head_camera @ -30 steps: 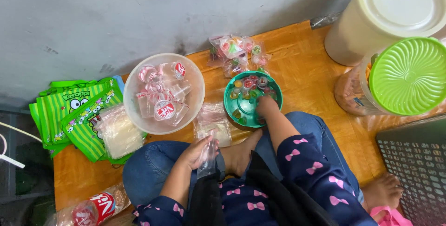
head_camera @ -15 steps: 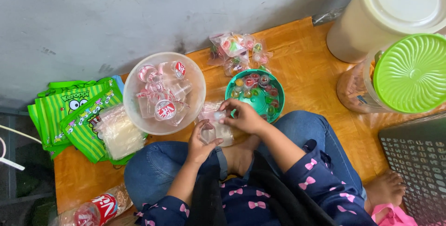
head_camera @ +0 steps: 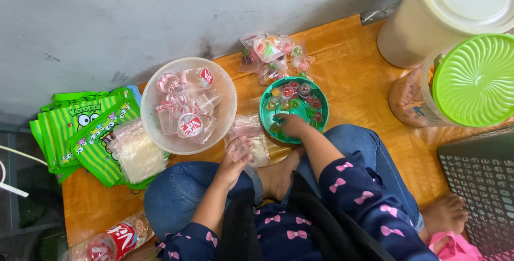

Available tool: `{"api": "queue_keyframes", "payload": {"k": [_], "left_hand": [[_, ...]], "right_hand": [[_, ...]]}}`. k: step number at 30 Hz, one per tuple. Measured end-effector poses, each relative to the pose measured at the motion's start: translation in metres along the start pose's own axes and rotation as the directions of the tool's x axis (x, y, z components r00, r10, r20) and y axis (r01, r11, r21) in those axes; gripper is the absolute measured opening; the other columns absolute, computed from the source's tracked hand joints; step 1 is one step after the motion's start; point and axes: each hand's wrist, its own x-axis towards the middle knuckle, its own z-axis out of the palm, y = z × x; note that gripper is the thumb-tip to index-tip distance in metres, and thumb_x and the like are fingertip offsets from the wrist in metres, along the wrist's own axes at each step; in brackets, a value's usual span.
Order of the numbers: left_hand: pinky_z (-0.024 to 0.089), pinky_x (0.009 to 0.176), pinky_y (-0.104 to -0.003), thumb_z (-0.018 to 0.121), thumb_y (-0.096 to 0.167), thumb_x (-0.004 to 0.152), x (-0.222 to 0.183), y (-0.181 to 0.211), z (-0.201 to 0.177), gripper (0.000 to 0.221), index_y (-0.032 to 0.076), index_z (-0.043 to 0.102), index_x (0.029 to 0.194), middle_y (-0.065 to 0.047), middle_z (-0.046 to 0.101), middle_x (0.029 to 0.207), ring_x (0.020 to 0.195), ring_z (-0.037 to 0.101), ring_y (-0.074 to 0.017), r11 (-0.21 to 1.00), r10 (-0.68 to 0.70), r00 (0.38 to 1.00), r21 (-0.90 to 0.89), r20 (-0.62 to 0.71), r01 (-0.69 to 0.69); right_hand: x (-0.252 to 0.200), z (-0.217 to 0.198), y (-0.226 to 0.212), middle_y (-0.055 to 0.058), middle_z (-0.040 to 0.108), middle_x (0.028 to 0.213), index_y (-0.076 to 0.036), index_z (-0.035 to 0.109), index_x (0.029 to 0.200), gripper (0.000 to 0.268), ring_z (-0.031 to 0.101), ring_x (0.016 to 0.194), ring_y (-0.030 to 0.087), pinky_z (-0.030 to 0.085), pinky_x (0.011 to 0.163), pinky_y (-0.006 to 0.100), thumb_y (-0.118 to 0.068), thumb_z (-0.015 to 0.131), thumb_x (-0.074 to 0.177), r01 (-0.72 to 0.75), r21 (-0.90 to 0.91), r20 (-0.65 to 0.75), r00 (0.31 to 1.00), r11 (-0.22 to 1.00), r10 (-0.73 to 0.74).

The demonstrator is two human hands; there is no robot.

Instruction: The person puts individual small plastic containers of colorful jelly into small clear plastic bags by hand while sitting on the floor.

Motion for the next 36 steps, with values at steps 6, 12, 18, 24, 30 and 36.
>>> {"api": "queue_keyframes", "payload": {"k": [6, 12, 18, 24, 30, 36], "left_hand": [[0.065, 0.079, -0.033, 0.079, 0.007, 0.085, 0.001, -0.001, -0.009, 0.074, 0.019, 0.045, 0.148, -0.007, 0.061, 0.135, 0.118, 0.064, -0.0199, 0.983, -0.148, 0.989, -0.105, 0.009, 0.148], [0.059, 0.093, -0.027, 0.091, 0.0, 0.071, 0.004, -0.014, -0.012, 0.085, 0.013, 0.054, 0.146, -0.011, 0.068, 0.125, 0.113, 0.063, -0.0151, 0.989, -0.033, 0.999, 0.142, -0.005, 0.033], [0.058, 0.093, -0.027, 0.096, -0.002, 0.064, 0.007, -0.036, -0.02, 0.066, 0.01, 0.067, 0.122, -0.003, 0.072, 0.111, 0.105, 0.064, -0.0132, 0.98, 0.013, 1.0, 0.2, 0.0, -0.012], [0.059, 0.093, -0.028, 0.092, -0.001, 0.071, 0.005, -0.015, -0.012, 0.074, 0.01, 0.059, 0.136, -0.012, 0.069, 0.123, 0.114, 0.064, -0.0164, 0.987, -0.006, 1.0, 0.163, 0.008, 0.004], [0.057, 0.095, -0.03, 0.091, 0.001, 0.073, 0.004, -0.013, -0.011, 0.074, 0.011, 0.056, 0.139, -0.011, 0.067, 0.127, 0.114, 0.063, -0.0152, 0.992, -0.032, 0.999, 0.121, 0.002, 0.031], [0.055, 0.099, -0.034, 0.092, 0.0, 0.071, 0.003, -0.018, -0.014, 0.079, 0.011, 0.055, 0.139, -0.014, 0.065, 0.128, 0.119, 0.061, -0.0209, 0.993, -0.005, 1.0, 0.118, 0.01, 0.004]], "right_hand": [[0.03, 0.048, 0.024, -0.001, 0.075, 0.1, -0.033, 0.075, 0.111, 0.035, 0.075, 0.093, 0.029, 0.062, 0.083, 0.042, -0.037, 0.077, 0.076, -0.037, -0.441, -0.016, 0.999, 0.897, 0.033], [-0.05, -0.033, -0.083, 0.016, 0.074, 0.109, -0.016, 0.074, 0.116, 0.037, 0.072, 0.099, 0.038, 0.058, 0.085, 0.052, -0.033, 0.075, 0.083, 0.109, 0.109, -0.229, 0.97, 0.988, -0.082], [-0.145, -0.078, -0.187, 0.03, 0.066, 0.126, 0.0, 0.064, 0.132, 0.059, 0.059, 0.119, 0.054, 0.051, 0.094, 0.061, -0.02, 0.083, 0.08, 0.626, 0.362, -0.126, 0.767, 0.691, -0.629], [-0.048, -0.033, -0.061, 0.014, 0.072, 0.115, -0.023, 0.071, 0.122, 0.029, 0.068, 0.113, 0.036, 0.057, 0.096, 0.05, -0.036, 0.061, 0.097, 0.079, -0.136, -0.092, 0.991, 0.988, -0.092], [0.011, 0.03, 0.008, 0.017, 0.075, 0.115, -0.012, 0.076, 0.117, 0.051, 0.071, 0.111, 0.037, 0.056, 0.097, 0.051, -0.047, 0.048, 0.095, 0.021, -0.496, 0.282, 0.95, 0.868, 0.138], [-0.061, -0.032, -0.096, 0.019, 0.073, 0.114, -0.018, 0.068, 0.118, 0.034, 0.065, 0.114, 0.042, 0.052, 0.102, 0.054, -0.044, 0.059, 0.098, 0.02, 0.052, -0.14, 0.99, 0.998, -0.012]]}}
